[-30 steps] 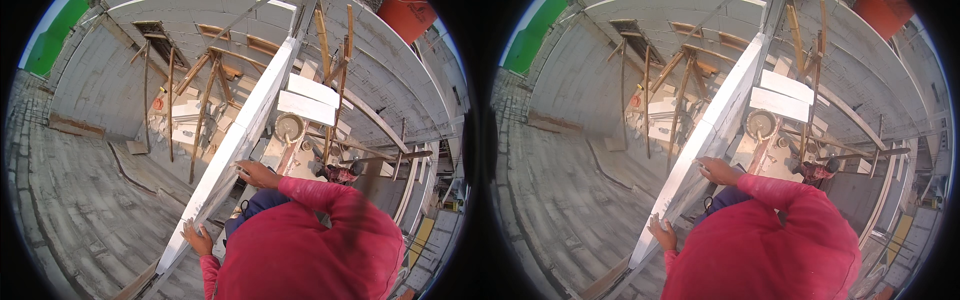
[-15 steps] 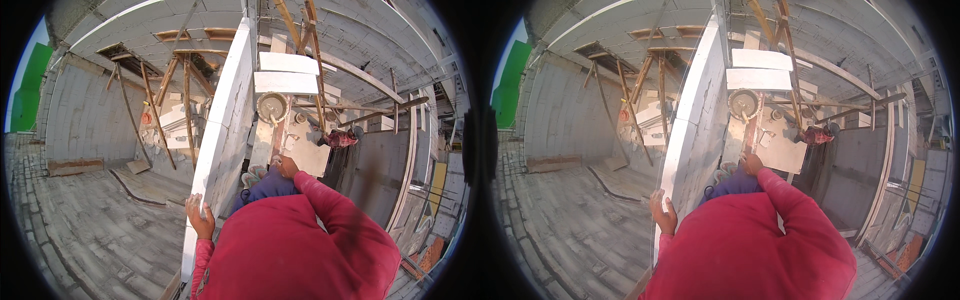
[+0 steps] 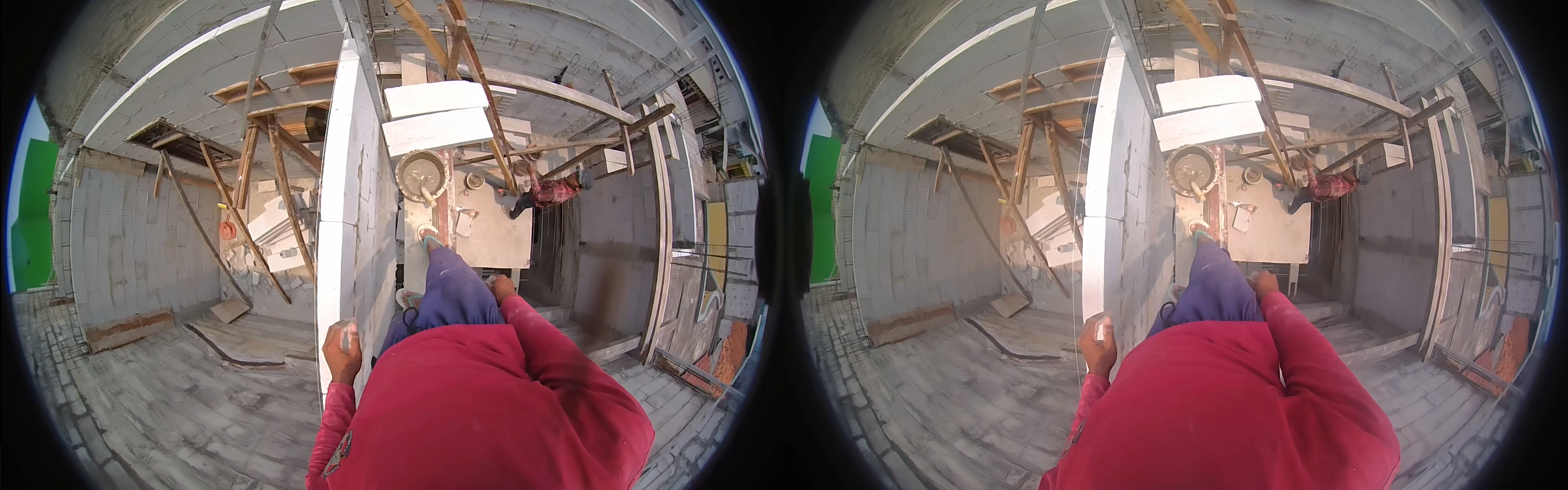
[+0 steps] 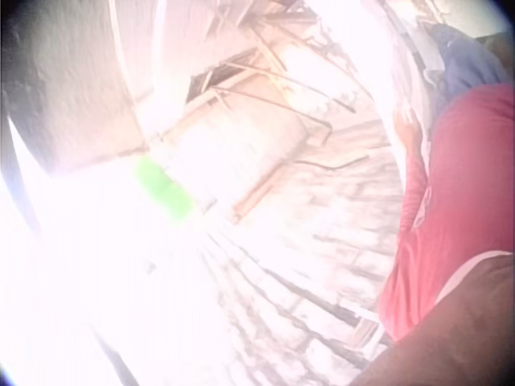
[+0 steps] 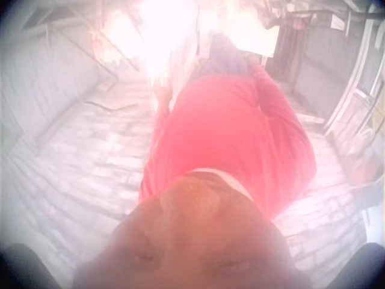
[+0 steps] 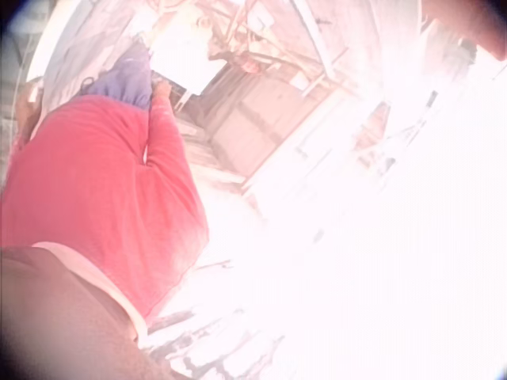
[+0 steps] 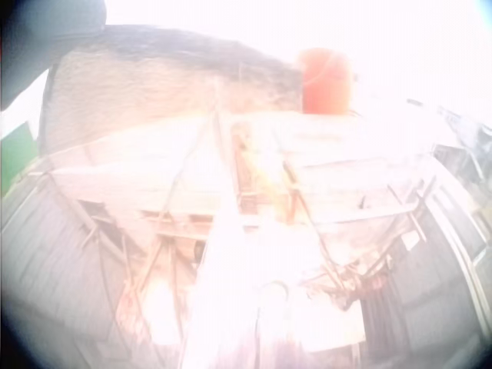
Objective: The person applies cement to a white rectangular board using a trowel, then positions and secures the board against a wall. The person repeats this process with additional boards, aligning them vertically along the wall.
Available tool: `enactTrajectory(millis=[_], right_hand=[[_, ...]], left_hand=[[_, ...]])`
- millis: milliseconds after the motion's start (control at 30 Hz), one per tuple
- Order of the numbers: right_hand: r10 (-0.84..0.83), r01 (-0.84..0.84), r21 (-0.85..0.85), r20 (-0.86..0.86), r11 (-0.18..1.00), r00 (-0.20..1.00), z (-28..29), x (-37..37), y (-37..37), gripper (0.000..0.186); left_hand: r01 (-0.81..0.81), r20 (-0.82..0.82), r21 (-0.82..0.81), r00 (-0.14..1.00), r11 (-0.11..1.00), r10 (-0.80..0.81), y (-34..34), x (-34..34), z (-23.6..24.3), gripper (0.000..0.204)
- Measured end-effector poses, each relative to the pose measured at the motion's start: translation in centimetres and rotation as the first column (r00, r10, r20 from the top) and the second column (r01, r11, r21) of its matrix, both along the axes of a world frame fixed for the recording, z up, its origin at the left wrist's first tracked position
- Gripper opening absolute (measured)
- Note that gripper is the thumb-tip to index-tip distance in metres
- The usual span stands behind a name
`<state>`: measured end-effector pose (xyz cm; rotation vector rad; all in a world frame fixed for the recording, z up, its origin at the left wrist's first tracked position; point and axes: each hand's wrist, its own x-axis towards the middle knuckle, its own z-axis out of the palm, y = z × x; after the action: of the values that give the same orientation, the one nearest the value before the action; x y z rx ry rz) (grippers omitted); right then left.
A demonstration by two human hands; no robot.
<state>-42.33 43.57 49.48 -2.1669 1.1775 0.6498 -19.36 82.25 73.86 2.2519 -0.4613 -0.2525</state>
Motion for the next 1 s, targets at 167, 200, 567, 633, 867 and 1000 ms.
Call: enactTrajectory(millis=[167,200,567,633,867,1000], right_hand=[[-0.048,0.054,-0.065,0.095,0.996,0.994,-1.2,3.6,-2.0,0.051],[-0.067,0.089,-0.118,0.174,0.989,0.982,-1.3,4.7,-2.3,0.05],[-0.334,0.255,0.275,0.294,0.927,0.896,-0.2,22.4,-13.0,0.028],[-0.162,0.103,0.173,0.373,0.98,0.914,-0.7,24.0,-13.5,0.026],[-0.343,0.291,0.241,0.213,0.926,0.915,-4.1,24.2,-12.3,0.026],[-0.333,0.273,0.218,0.318,0.937,0.888,-7.5,24.0,-11.1,0.024]], left_hand=[[-0.023,-0.112,0.047,0.993,0.999,0.028,-3.5,2.9,-1.2,0.02],[-0.028,-0.151,0.06,0.988,0.998,0.037,-4.4,3.7,-1.4,0.022],[-0.115,-0.414,0.073,0.9,0.991,0.135,-17.1,13.0,-4.3,0.023],[-0.198,-0.504,0.045,0.842,0.979,0.193,-18.5,13.9,-5.5,0.025],[-0.093,-0.642,0.075,0.757,0.993,0.119,-21.0,15.4,-9.7,0.025],[-0.013,-0.7,0.089,0.71,0.996,0.072,-22.1,15.6,-14.4,0.025]])
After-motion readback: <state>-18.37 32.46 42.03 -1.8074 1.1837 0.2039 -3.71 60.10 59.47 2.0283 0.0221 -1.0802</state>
